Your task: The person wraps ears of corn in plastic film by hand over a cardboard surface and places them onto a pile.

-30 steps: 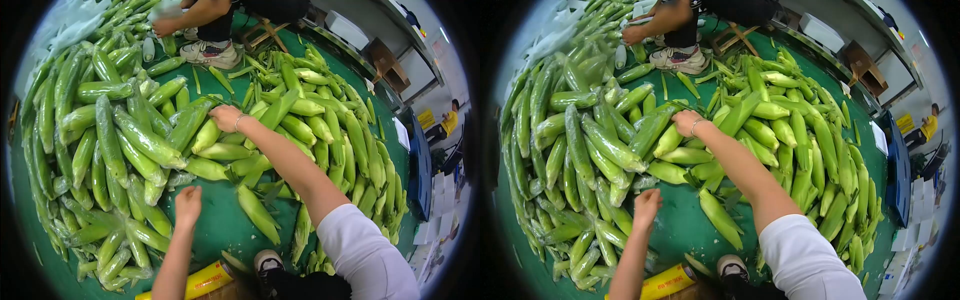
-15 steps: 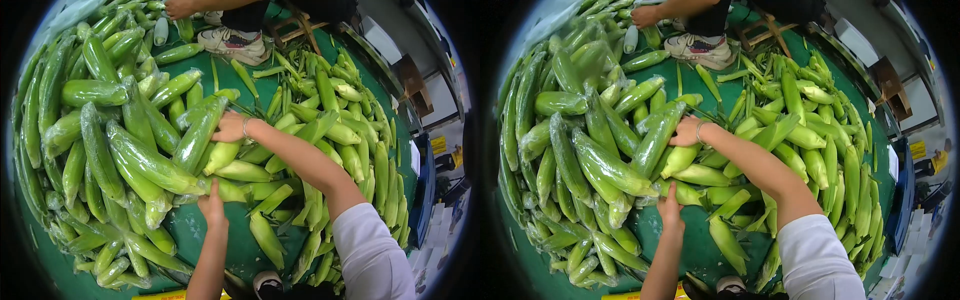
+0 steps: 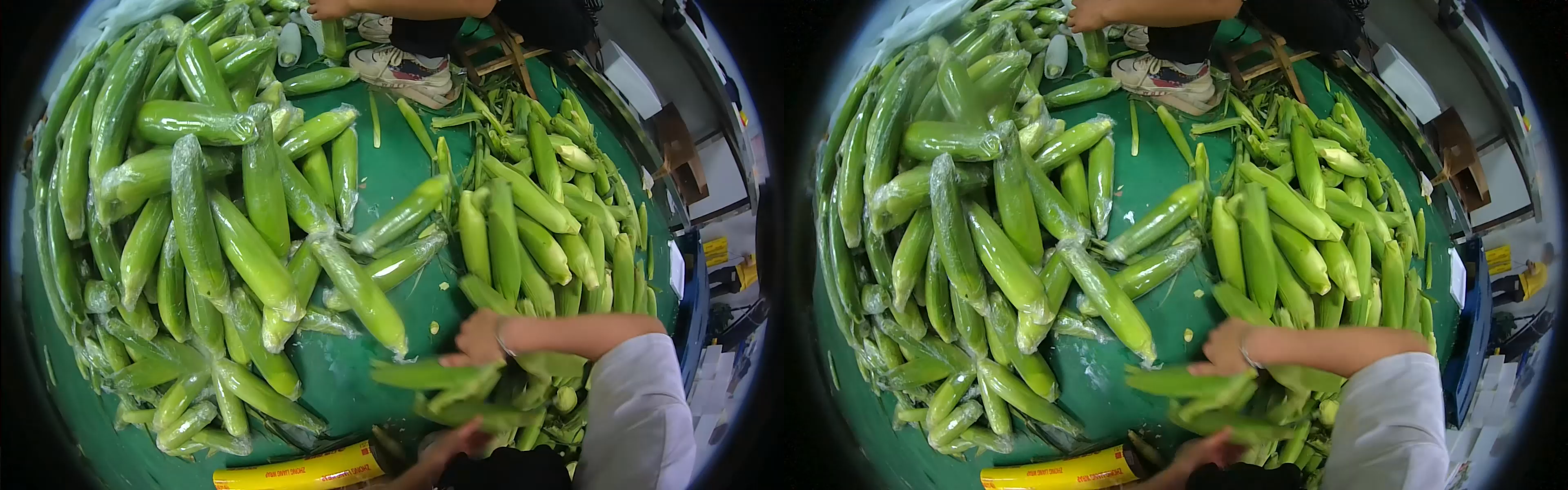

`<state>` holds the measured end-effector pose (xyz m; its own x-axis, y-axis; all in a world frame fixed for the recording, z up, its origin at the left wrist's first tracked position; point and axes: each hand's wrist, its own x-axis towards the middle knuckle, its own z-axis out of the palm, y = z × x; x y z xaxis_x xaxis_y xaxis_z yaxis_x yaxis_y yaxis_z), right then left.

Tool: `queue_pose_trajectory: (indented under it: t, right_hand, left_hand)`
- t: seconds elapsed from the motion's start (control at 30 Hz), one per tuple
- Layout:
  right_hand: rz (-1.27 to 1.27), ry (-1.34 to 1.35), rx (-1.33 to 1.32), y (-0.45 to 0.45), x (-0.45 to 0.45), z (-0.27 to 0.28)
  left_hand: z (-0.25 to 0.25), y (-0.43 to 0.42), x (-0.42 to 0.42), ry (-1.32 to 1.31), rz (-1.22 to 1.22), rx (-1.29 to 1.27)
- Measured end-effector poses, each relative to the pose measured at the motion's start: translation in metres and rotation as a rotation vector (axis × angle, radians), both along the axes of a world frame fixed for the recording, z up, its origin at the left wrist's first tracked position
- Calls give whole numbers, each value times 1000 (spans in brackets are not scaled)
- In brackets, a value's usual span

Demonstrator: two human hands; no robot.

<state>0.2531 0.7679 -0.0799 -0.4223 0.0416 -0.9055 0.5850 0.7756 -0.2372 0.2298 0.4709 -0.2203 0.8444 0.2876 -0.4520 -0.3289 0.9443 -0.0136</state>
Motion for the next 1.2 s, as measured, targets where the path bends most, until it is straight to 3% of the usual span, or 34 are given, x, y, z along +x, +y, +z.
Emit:
queue_pose_trajectory:
  t: [0.1,0.17,0.2,0.27,0.3,0.33,0.37,0.4,0.43,0.47,0.5,0.57,0.63,0.67,0.73,0.83,0.93,1.03,1.07,1.17,1.2]
  right_hand:
    - [35,-287,-109,-41,46,46]
    - [-97,-435,-147,-65,87,71]
    - [-182,-259,-67,-95,138,68]
    - [-185,-205,-144,-110,169,79]
    - [-119,-306,-300,-99,145,92]
    - [-59,-393,-450,-84,125,96]
    - [-236,-275,-571,-65,116,97]
    - [-258,101,-486,-30,95,96]
    - [-247,-2,43,4,36,120]
    - [-373,614,415,25,35,87]
    - [-353,814,622,61,15,61]
    - [-575,1080,544,123,-41,2]
    - [-816,1069,428,168,-122,-42]
    - [-901,911,408,179,-158,-43]
    - [-1099,985,350,195,-213,-57]
    - [-1149,815,442,196,-243,-54]
    - [-1122,646,783,199,-263,-69]
    - [-1002,656,552,208,-232,-59]
    - [-992,668,546,206,-218,-53]
    - [-1074,650,431,209,-173,-42]
    - [-1106,766,473,207,-159,-48]
  left_hand:
    - [44,19,55,50,-231,363]
    - [73,46,76,85,-309,724]
    - [85,61,74,90,-345,889]
    - [104,95,40,4,-486,1086]
    - [107,108,15,-97,-632,1098]
    - [123,124,-30,152,-329,1046]
    - [136,135,-71,394,-23,967]
    - [124,139,-88,797,105,1073]
    - [110,147,-104,1053,245,1161]
    - [104,158,-118,1201,307,1185]
    - [115,175,-127,1324,351,1189]
    - [115,205,-133,1528,364,1348]
    - [109,233,-131,1732,244,1581]
    - [107,237,-128,1758,130,1621]
    - [101,243,-120,1803,-99,1690]
    - [62,228,-124,1851,-329,1924]
    - [57,226,-130,1900,-336,1815]
    - [57,235,-144,1969,-299,1713]
    - [51,239,-152,2004,-26,1714]
    - [49,234,-157,1967,16,1725]
    - [51,239,-156,1994,76,1778]
